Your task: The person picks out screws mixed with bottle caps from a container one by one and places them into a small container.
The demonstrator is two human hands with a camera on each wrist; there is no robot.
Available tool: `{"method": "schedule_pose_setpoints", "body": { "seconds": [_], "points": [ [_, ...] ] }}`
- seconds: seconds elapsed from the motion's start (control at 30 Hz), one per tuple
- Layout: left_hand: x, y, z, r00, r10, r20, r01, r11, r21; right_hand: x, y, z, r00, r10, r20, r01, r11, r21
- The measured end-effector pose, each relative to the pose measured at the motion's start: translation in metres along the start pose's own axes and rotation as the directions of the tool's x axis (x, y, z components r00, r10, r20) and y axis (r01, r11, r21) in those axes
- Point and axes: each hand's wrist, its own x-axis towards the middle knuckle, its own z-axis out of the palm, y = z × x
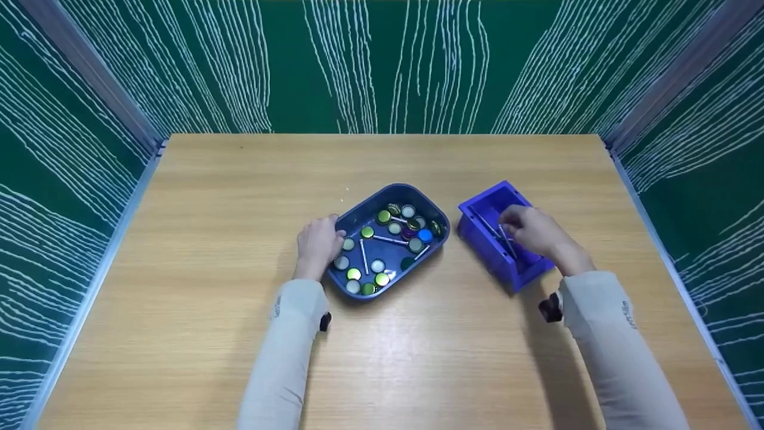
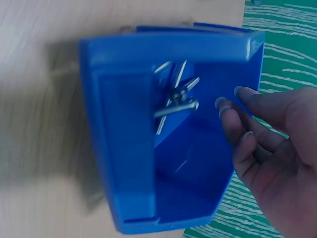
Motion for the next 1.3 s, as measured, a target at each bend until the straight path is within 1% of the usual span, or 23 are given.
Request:
{"method": "schedule_pose_setpoints", "body": {
  "seconds": [0.17, 0.3, 0.4, 0.63, 0.77, 0.93, 1.1, 1.23, 1.3],
  "points": [
    [0.000, 0.000, 0.001, 1.000, 0.000, 0.000, 0.000, 1.000, 0.011, 0.006, -0.015, -0.001, 1.000, -0.015, -0.017, 0.016, 1.000, 0.019],
    [0.000, 0.001, 0.000, 1.000, -0.001, -0.012, 0.001, 1.000, -0.002, 0.013, -0.028, 0.003, 0.994, -0.064, -0.090, 0.066, 0.998, 0.020],
    [0.000, 0.002, 0.000, 1.000, 0.001, -0.018, -0.001, 1.000, -0.007, 0.019, -0.038, 0.008, 0.987, -0.098, -0.124, 0.101, 0.995, 0.020],
    [0.001, 0.001, 0.001, 1.000, 0.003, -0.004, -0.003, 1.000, -0.001, 0.030, -0.062, 0.023, 0.987, -0.113, -0.112, 0.122, 0.990, 0.073],
    [0.002, 0.000, 0.001, 1.000, 0.001, 0.003, -0.001, 1.000, 0.000, 0.036, -0.076, 0.034, 0.980, -0.150, -0.133, 0.162, 0.983, 0.083],
    [0.001, -0.001, 0.000, 1.000, 0.000, 0.003, 0.000, 1.000, 0.004, 0.042, -0.092, 0.050, 0.972, -0.193, -0.135, 0.203, 0.976, 0.073],
    [0.001, -0.001, 0.001, 1.000, 0.005, 0.009, -0.005, 1.000, 0.006, 0.044, -0.104, 0.069, 0.973, -0.184, -0.140, 0.197, 0.977, 0.082],
    [0.001, -0.001, 0.001, 1.000, 0.008, -0.001, -0.008, 1.000, 0.004, 0.046, -0.111, 0.082, 0.976, -0.159, -0.146, 0.180, 0.973, 0.143],
    [0.001, 0.000, 0.001, 1.000, 0.008, -0.012, -0.008, 1.000, 0.001, 0.047, -0.113, 0.088, 0.978, -0.149, -0.145, 0.171, 0.974, 0.147]
  ]
}}
